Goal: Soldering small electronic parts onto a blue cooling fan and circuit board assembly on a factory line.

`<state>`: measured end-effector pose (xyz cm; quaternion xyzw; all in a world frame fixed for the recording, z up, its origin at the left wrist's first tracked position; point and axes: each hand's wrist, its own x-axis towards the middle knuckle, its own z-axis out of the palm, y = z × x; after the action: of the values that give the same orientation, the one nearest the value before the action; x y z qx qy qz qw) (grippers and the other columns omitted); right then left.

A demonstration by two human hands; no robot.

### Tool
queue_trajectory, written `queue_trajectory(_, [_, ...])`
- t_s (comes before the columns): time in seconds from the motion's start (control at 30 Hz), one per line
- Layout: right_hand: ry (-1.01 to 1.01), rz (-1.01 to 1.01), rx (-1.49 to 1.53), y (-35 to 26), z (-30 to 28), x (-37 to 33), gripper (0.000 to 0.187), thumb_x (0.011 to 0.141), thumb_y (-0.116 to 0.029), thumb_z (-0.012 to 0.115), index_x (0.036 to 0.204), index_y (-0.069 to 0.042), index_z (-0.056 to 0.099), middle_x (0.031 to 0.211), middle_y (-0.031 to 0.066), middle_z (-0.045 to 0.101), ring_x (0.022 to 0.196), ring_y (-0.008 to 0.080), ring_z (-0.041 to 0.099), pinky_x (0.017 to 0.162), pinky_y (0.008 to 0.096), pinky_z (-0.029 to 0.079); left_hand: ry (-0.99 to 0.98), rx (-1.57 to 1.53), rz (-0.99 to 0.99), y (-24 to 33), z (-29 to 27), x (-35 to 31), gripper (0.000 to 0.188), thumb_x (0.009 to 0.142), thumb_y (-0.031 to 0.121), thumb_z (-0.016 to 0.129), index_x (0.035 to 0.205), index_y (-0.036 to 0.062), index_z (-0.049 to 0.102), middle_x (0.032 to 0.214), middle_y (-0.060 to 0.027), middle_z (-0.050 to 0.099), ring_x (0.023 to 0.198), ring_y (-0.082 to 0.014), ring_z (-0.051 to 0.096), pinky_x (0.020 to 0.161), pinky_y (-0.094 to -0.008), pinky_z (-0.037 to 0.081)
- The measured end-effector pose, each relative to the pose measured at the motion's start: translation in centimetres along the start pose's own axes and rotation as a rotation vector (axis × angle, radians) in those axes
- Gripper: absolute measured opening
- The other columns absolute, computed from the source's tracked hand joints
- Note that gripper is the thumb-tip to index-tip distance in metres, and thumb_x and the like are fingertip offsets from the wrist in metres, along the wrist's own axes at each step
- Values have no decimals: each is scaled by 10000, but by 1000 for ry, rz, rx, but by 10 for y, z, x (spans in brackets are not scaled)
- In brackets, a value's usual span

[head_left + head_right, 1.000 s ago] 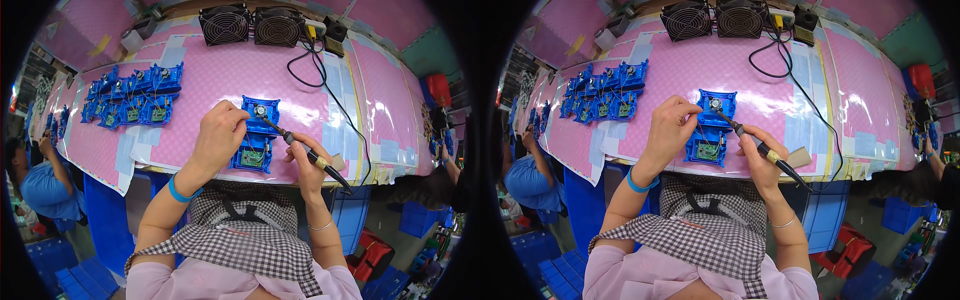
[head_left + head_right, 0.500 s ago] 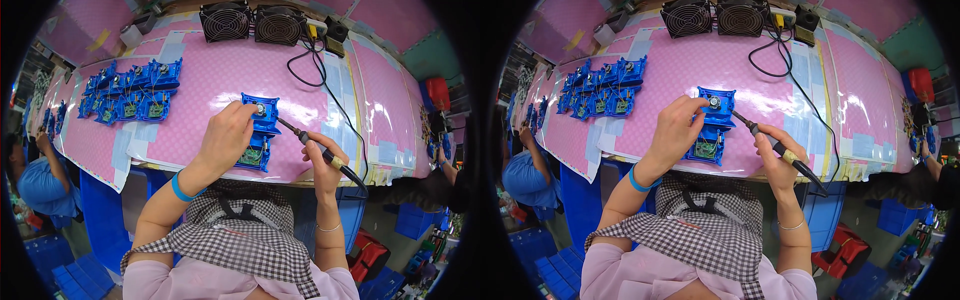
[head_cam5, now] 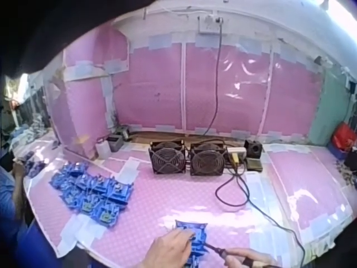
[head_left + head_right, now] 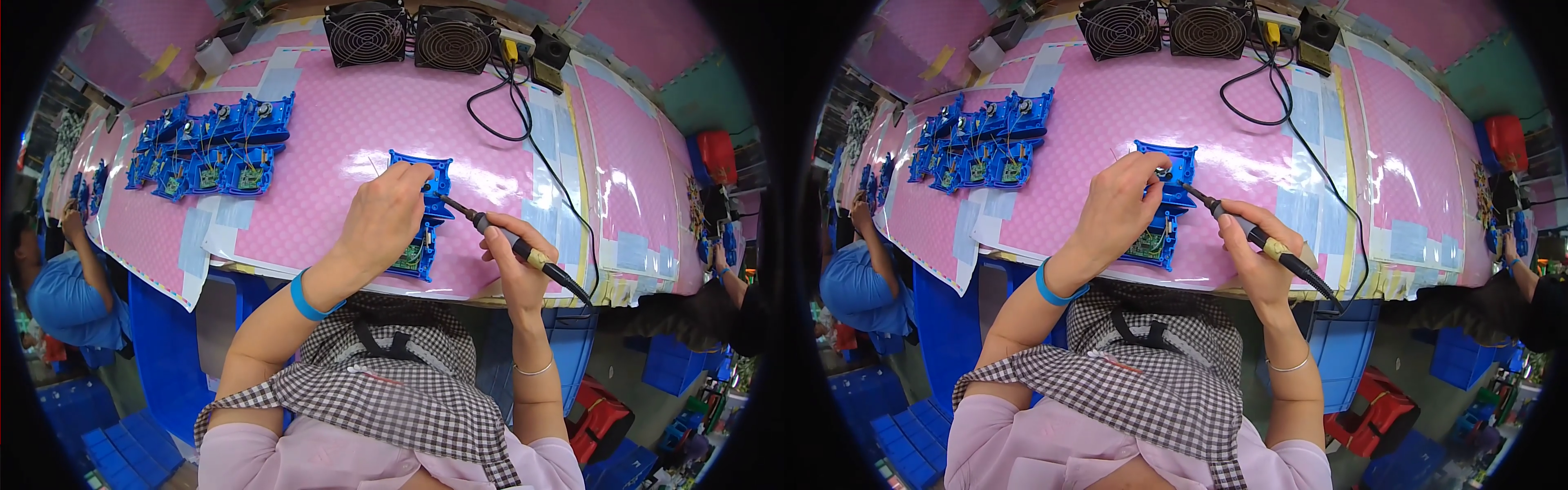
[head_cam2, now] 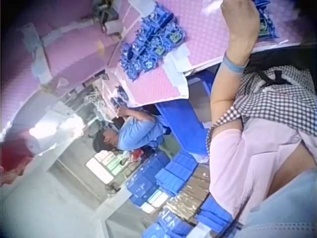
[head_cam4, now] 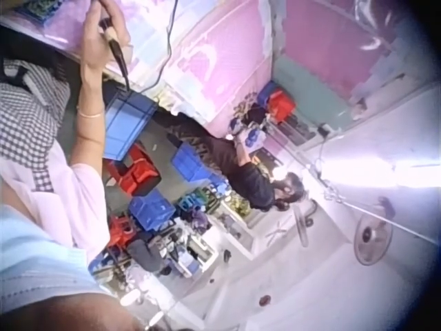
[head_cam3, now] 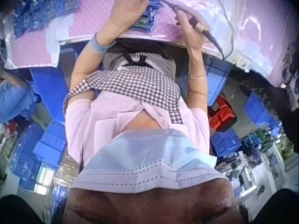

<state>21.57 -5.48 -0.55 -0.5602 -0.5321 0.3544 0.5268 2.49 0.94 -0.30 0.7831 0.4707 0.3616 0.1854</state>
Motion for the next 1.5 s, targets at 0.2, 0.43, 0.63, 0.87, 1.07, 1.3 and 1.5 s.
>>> queue_trajectory(0.2, [1,5,8,-1,1,1,185,850,-10,645,1021,58,667,766,102,673,636,131,642,569,231,524,2,50,-16,-1,5,1,203,767,-23,612,967,11,614,801,-142,608,714,-300,626,624,-389,497])
queue_trajectory(0.43, [-11,-12,-14,-1,-1,0,186,852,-18,649,1020,60,665,776,107,673,637,133,642,565,229,521,204,-169,-170,-1,-35,-1,74,825,30,597,875,0,643,806,-137,600,706,-274,620,604,-379,486])
queue_trajectory(0.63, [29,-41,52,-1,-1,2,195,851,-23,650,1026,62,661,774,109,672,629,129,633,561,225,513,229,37,-202,-15,-28,-9,156,795,134,687,845,-10,656,770,-140,594,669,-280,584,607,-398,455])
queue_trajectory(0.87, [5,-26,-10,0,2,-1,194,851,-27,652,1026,57,665,761,104,672,623,125,629,555,219,500,159,134,-159,-16,-18,-6,181,773,162,709,813,-13,683,740,-165,591,693,-323,595,610,-429,453])
queue_trajectory(1.07, [12,-17,-8,-4,2,-2,194,852,-28,650,1026,58,664,755,105,672,610,126,623,552,219,497,146,91,-218,-12,-25,-5,144,776,141,699,796,-1,699,730,-159,624,704,-317,615,635,-405,474])
queue_trajectory(1.3, [42,-24,34,-6,2,-4,196,852,-26,649,1030,55,662,773,113,674,615,129,625,550,222,499,176,-330,-258,3,-14,-5,106,776,96,719,852,21,715,761,-96,675,681,-154,627,564,-290,444])
queue_trajectory(1.5, [25,-63,-3,-1,3,-3,187,851,-22,648,1021,55,665,799,109,679,645,127,640,548,224,511,56,-115,-102,-8,-10,-4,104,776,113,683,836,29,697,801,-127,661,735,-287,637,662,-398,491])
